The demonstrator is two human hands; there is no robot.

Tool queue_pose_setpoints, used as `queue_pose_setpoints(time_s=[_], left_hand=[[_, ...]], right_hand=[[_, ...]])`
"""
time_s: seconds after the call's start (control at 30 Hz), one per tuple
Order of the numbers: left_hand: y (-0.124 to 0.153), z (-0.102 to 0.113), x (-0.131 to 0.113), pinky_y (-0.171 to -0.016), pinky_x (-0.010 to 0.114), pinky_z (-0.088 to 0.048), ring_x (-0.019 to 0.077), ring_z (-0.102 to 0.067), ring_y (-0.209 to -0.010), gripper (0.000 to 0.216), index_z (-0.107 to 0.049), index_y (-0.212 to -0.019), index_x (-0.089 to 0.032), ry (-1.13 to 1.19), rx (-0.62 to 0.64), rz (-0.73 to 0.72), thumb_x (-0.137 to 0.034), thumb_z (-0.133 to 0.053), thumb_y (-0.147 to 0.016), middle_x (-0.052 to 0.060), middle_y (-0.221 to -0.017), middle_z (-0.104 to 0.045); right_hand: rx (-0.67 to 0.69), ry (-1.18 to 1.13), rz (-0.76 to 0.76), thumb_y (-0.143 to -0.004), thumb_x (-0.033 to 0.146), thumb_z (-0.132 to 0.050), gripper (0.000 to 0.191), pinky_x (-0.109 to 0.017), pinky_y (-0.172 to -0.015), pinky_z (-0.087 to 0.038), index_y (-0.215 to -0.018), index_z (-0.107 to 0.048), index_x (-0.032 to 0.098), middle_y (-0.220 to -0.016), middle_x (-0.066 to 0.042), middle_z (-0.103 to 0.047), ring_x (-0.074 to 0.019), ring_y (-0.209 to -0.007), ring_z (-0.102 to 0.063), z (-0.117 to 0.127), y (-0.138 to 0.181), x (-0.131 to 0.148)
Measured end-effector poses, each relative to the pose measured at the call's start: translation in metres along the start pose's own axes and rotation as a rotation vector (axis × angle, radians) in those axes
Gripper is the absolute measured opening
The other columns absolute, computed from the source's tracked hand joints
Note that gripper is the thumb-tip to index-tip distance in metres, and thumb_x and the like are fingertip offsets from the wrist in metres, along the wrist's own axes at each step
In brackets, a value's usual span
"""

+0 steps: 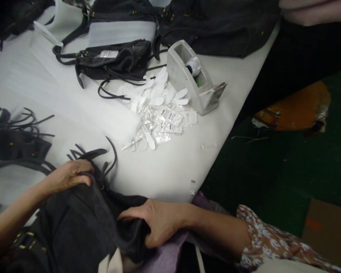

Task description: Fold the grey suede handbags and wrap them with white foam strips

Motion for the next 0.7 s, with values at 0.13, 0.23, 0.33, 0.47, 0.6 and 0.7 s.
queue_pose_setpoints(time_s=[0.13, 0.23, 0.33, 0.47, 0.6, 0.7], left_hand=[[-0.005, -0.011, 0.005, -0.06, 0.023, -0.042, 0.0111, -0.056, -0.065, 0.043, -0.055, -0.068, -0.018, -0.114, 0.148, 0.018, -0.05, -0.039, -0.092, -0.004, -0.065, -0.053], [-0.008, -0.013, 0.008, -0.058, 0.022, -0.038, 0.009, -0.054, -0.062, 0.041, -0.049, -0.065, -0.018, -0.153, 0.137, 0.066, -0.047, -0.042, -0.092, -0.006, -0.063, -0.047], [-0.009, -0.015, 0.011, -0.061, 0.022, -0.038, 0.0101, -0.055, -0.065, 0.041, -0.049, -0.067, -0.018, -0.146, 0.152, 0.104, -0.052, -0.046, -0.089, -0.006, -0.065, -0.049], [-0.007, -0.02, 0.021, -0.061, 0.024, -0.037, 0.013, -0.056, -0.067, 0.043, -0.049, -0.066, -0.018, -0.104, 0.142, 0.158, -0.056, -0.05, -0.086, -0.003, -0.066, -0.054], [-0.006, -0.027, 0.028, -0.064, 0.025, -0.038, 0.0151, -0.058, -0.071, 0.043, -0.051, -0.067, -0.019, -0.125, 0.148, 0.147, -0.058, -0.049, -0.086, -0.001, -0.069, -0.057], [-0.007, -0.029, 0.029, -0.067, 0.026, -0.04, 0.0167, -0.059, -0.075, 0.042, -0.054, -0.071, -0.02, -0.169, 0.14, 0.12, -0.058, -0.047, -0.086, 0.0, -0.073, -0.059]], right_hand=[[0.019, 0.142, -0.025, -0.076, 0.004, -0.051, 0.034, -0.02, -0.071, -0.044, -0.106, -0.06, 0.017, -0.092, -0.003, -0.068, -0.0136, -0.081, -0.063, -0.006, -0.005, -0.01], [0.01, 0.285, -0.028, -0.077, 0.006, -0.051, 0.033, -0.021, -0.065, -0.043, -0.107, -0.059, 0.016, -0.084, -0.003, -0.068, -0.0148, -0.076, -0.062, -0.007, -0.007, -0.012], [-0.03, 0.371, -0.082, -0.08, 0.014, -0.051, 0.034, -0.023, -0.062, -0.042, -0.114, -0.057, 0.016, -0.077, -0.003, -0.067, -0.0155, -0.07, -0.062, -0.006, -0.007, -0.012], [-0.126, 0.426, -0.106, -0.082, 0.021, -0.053, 0.027, -0.028, -0.071, -0.043, -0.107, -0.06, 0.017, -0.073, -0.003, -0.066, -0.0167, -0.067, -0.061, -0.01, 0.003, -0.018], [-0.223, 0.392, -0.074, -0.083, 0.022, -0.051, 0.016, -0.029, -0.076, -0.041, -0.092, -0.064, 0.018, -0.07, -0.002, -0.066, -0.016, -0.067, -0.06, -0.015, 0.012, -0.026], [-0.27, 0.43, -0.166, -0.077, 0.019, -0.055, 0.014, -0.03, -0.074, -0.041, -0.086, -0.065, 0.019, -0.072, -0.003, -0.067, -0.0177, -0.072, -0.061, -0.015, 0.007, -0.027]])
Point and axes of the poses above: each hand's wrist, its own y-axis away from the middle knuckle, its own z-axis out of the back of the hand, x = y × z, the point moved 4 cm from there along -y, towards the middle knuckle
